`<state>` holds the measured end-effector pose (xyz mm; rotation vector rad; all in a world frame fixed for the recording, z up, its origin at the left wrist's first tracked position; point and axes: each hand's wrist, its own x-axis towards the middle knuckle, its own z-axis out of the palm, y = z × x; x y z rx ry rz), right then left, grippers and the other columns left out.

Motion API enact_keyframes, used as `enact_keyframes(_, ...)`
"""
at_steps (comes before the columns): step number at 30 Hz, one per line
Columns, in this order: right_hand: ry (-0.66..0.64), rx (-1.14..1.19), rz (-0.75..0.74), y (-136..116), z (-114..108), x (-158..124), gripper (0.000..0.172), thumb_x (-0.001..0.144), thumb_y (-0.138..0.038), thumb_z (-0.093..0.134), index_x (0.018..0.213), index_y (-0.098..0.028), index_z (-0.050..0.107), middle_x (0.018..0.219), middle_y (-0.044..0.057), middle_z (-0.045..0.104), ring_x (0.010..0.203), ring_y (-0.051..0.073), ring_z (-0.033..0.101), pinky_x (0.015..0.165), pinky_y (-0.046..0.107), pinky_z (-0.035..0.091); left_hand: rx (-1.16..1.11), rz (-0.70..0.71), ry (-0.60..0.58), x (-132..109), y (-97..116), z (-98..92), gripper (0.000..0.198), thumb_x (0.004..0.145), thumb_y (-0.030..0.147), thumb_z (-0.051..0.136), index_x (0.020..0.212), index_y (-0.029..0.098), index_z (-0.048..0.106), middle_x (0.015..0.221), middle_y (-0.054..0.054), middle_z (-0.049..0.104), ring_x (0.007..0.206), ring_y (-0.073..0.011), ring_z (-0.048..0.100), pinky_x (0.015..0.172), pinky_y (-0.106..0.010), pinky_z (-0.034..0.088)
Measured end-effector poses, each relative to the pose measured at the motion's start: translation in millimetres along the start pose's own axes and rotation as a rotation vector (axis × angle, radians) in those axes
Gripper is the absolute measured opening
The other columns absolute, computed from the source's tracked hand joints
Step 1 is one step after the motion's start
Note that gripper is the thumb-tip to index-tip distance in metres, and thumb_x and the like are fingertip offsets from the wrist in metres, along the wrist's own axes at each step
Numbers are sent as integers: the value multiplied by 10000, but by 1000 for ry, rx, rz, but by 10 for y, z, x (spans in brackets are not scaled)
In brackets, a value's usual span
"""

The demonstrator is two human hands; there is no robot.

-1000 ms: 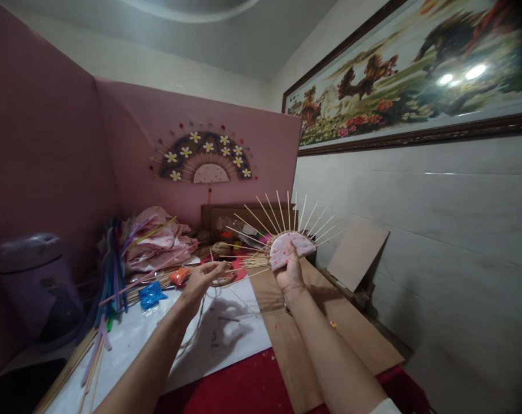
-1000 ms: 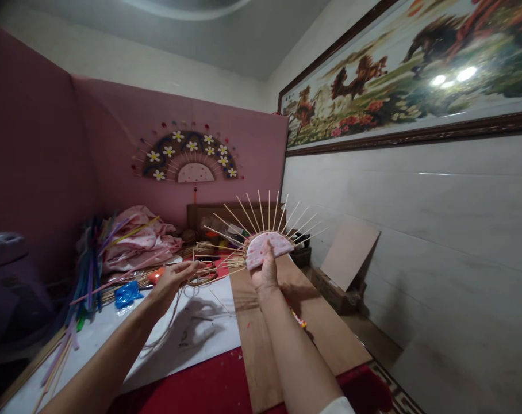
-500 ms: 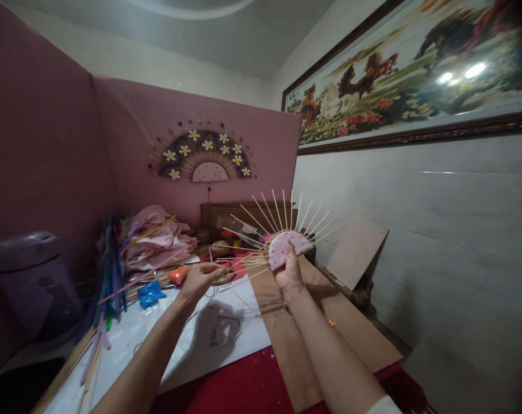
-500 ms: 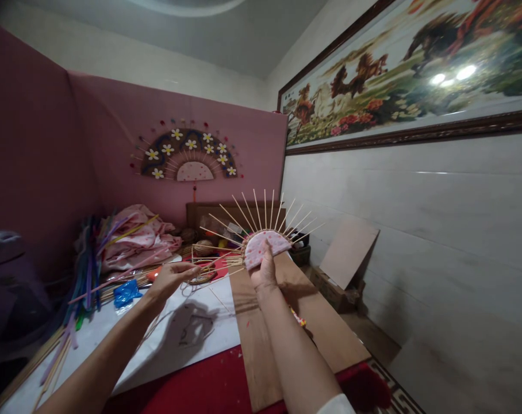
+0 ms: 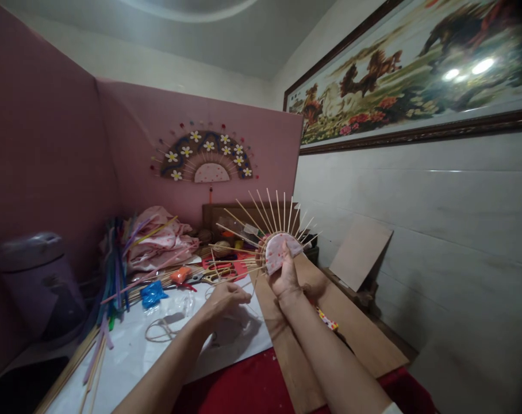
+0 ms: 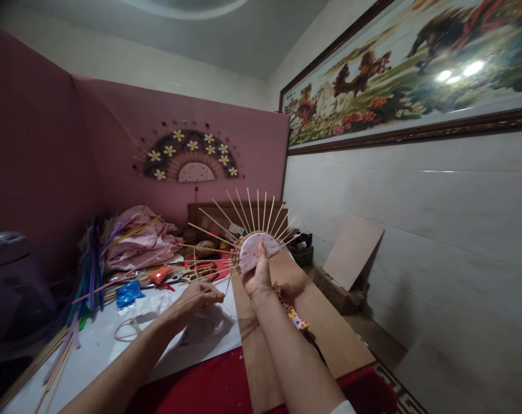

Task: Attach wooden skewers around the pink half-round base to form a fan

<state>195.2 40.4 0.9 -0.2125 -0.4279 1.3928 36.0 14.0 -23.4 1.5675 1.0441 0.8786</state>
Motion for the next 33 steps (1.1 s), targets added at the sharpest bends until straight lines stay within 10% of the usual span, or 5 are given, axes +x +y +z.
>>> enact_keyframes(6,-114,-9,104,97,80,-102,328,796,-430,491,947,-162,607,805,35,689,750,159,647,655,314,550,65,26,3,12,-67,227,211,612,327,610,504,151,567,448,35,429,448,-101,356,471,-250,239)
enact_keyframes(15,-90,-21,111,171,95,-128,306,759,-427,536,912,-169,604,776,31,686,778,172,644,712,344,540,293,293,319,16,-115,216,162,682,305,570,642,188,675,685,-40,620,717,-193,538,698,-298,368)
enact_keyframes(21,-37,-41,7,188,126,-123,303,755,-444,527,897,-188,603,760,17,679,777,162,641,728,329,536,-249,338,260,-28,-3,249,267,652,180,584,911,200,643,964,-51,657,973,-222,554,850,-329,381)
enact_keyframes(33,-15,-42,14,295,100,-110,354,724,-524,529,842,-197,602,745,10,672,792,162,626,755,341,520,-773,101,281,-45,103,338,232,572,216,735,786,155,667,565,30,558,523,-50,466,489,-177,319)
